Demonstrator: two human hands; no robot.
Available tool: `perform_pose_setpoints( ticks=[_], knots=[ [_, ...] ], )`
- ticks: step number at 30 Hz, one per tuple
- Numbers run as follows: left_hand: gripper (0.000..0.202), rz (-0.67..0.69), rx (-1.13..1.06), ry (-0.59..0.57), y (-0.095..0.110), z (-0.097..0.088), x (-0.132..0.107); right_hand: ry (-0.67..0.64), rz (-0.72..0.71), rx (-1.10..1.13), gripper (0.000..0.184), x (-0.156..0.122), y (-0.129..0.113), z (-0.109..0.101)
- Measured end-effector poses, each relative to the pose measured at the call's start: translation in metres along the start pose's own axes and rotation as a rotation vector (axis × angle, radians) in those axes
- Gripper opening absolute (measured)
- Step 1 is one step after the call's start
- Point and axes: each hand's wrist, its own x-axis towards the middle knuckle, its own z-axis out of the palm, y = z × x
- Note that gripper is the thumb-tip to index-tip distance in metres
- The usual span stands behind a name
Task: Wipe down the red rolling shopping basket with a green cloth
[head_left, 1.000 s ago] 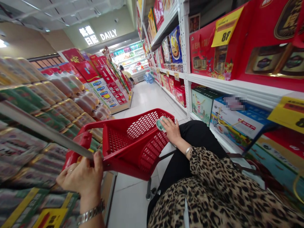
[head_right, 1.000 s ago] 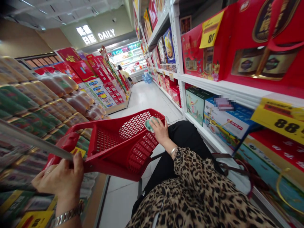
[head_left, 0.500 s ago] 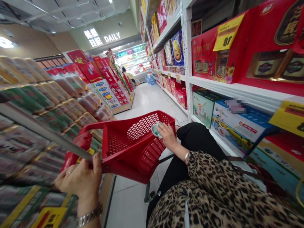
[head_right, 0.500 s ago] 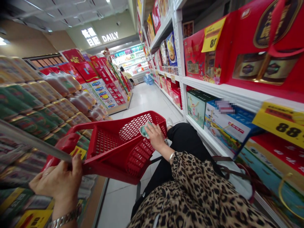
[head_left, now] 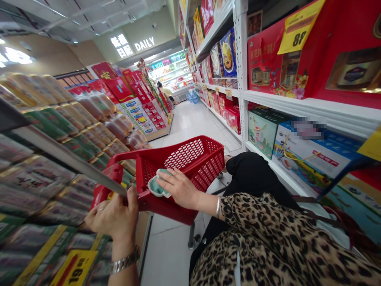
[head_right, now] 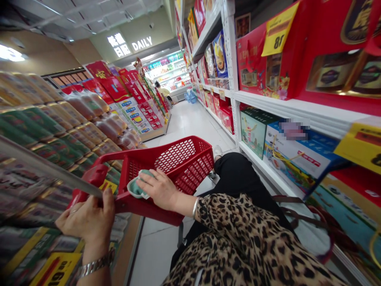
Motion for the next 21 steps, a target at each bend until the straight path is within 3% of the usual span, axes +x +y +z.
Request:
perform_pose_setpoints(
  ticks=[3,6,16,21],
  knots=[
    [0.04,-0.006,-0.004,-0.009,0.004,-0.002,0.0,0.003,-0.065,0.003,0.048,0.002,-0.01,-0.004],
    [0.042,-0.013,-0.03,-0.006,0.007,-0.003,0.0,0.009,-0.085,-0.019,0.049,-0.005,-0.001,-0.003],
    [0.044,-0.042,-0.087,-0.003,0.013,-0.007,0.001,0.051,0.101,-0.136,0.056,-0.05,0.086,0.001],
    [0.047,-0.125,-0.236,-0.008,0.003,0.001,0.001,0.091,0.202,-0.199,0.066,-0.064,0.117,0.003]
  ],
)
